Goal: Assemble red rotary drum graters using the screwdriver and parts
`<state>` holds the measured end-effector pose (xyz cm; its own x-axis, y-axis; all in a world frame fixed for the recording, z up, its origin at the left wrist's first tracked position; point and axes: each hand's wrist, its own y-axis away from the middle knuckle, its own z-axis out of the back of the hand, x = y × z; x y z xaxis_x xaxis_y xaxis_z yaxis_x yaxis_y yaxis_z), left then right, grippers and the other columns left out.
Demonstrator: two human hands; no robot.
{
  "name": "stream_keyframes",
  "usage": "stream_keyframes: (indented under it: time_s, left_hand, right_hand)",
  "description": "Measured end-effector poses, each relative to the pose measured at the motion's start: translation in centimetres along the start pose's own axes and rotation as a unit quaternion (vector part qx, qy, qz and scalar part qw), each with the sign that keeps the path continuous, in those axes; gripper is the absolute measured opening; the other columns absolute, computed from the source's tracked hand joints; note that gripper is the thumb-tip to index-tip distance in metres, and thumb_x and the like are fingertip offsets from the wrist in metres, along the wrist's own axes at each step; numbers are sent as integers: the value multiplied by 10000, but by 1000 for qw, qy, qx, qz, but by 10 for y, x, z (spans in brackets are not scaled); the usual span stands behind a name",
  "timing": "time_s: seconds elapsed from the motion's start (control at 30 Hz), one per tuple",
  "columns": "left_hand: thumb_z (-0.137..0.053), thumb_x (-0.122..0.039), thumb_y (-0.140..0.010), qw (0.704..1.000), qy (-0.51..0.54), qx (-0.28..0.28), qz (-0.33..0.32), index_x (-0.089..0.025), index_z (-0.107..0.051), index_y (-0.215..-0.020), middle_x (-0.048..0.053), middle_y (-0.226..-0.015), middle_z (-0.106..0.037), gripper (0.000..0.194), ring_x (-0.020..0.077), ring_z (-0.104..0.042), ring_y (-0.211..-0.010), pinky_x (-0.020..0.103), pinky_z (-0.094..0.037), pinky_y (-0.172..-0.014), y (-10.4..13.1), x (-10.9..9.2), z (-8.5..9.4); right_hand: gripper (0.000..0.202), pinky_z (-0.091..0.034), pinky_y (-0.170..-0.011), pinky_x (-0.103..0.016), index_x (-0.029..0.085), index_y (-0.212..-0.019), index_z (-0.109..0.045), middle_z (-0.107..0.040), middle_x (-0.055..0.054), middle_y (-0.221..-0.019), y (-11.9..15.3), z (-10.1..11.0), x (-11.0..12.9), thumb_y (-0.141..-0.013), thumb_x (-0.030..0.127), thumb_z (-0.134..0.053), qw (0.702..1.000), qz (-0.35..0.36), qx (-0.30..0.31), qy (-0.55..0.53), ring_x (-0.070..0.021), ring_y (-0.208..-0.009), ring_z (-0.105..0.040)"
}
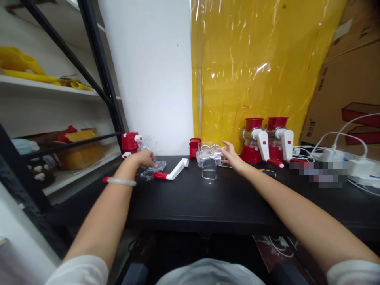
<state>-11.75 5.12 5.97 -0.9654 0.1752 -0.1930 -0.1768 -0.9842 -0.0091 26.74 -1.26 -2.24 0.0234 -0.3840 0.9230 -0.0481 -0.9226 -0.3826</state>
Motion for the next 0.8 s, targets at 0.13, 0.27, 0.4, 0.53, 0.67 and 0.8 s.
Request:
stream_keyframes:
  time_s: [0.13, 0.27, 0.4, 0.53, 0.67, 0.8]
  left_hand:
    - [-746, -371, -569, 998, 10, -21, -58, -165, -676, -825, 85, -901, -726, 335, 203, -648, -804, 243, -464, -680, -10, 8, -27]
    - [-728, -376, -578, 997, -23, -25, -63, -179, -676, -701, 74, -787, -724, 238, 212, -647, -761, 257, -451, -656, -5, 10, -28]
    - [-729, -416, -590, 998, -46, -1, -44, -169, -677, -680, 88, -758, -717, 268, 212, -647, -676, 258, -441, -583, -3, 6, -30]
    - [-712, -361, -615, 999, -29, 35, -14, -145, -686, -676, 104, -695, -702, 226, 204, -632, -597, 261, -436, -553, -1, 2, -32]
    - [-726, -329, -591, 997, -73, 0, -32, -164, -697, -652, 84, -671, -700, 178, 207, -634, -658, 258, -434, -614, 0, 4, -27]
    - [-726, -388, -623, 993, -115, -24, -6, -173, -709, -705, 116, -795, -716, 231, 254, -649, -785, 283, -437, -675, 6, 7, -16]
  right_hand:
    - [655, -490, -894, -472, 367, -1295, -374, -519, -48, -1187, 2, -1, -1, -731, 562, -642, 1000, 7, -5, 12, -210, -1002, -579]
    - [667, -496, -875, -475, 359, -1303, -364, -524, -51, -1190, 3, -3, -2, -731, 557, -645, 1000, 12, 2, 15, -209, -965, -592]
    - [672, -516, -856, -479, 353, -1315, -330, -503, -56, -1216, 3, -3, -4, -750, 550, -637, 1000, 18, 16, 13, -213, -983, -601]
    - [655, -521, -857, -486, 352, -1326, -317, -472, -64, -1276, 2, 0, -8, -778, 564, -605, 999, 35, 24, 31, -208, -979, -614]
    - [654, -533, -828, -476, 354, -1325, -310, -477, -65, -1275, 3, 0, -8, -779, 568, -600, 999, 32, 24, 29, -203, -948, -622]
    - [675, -531, -805, -463, 346, -1314, -333, -506, -59, -1219, 3, -2, -7, -749, 570, -627, 999, 21, 21, 22, -199, -909, -613]
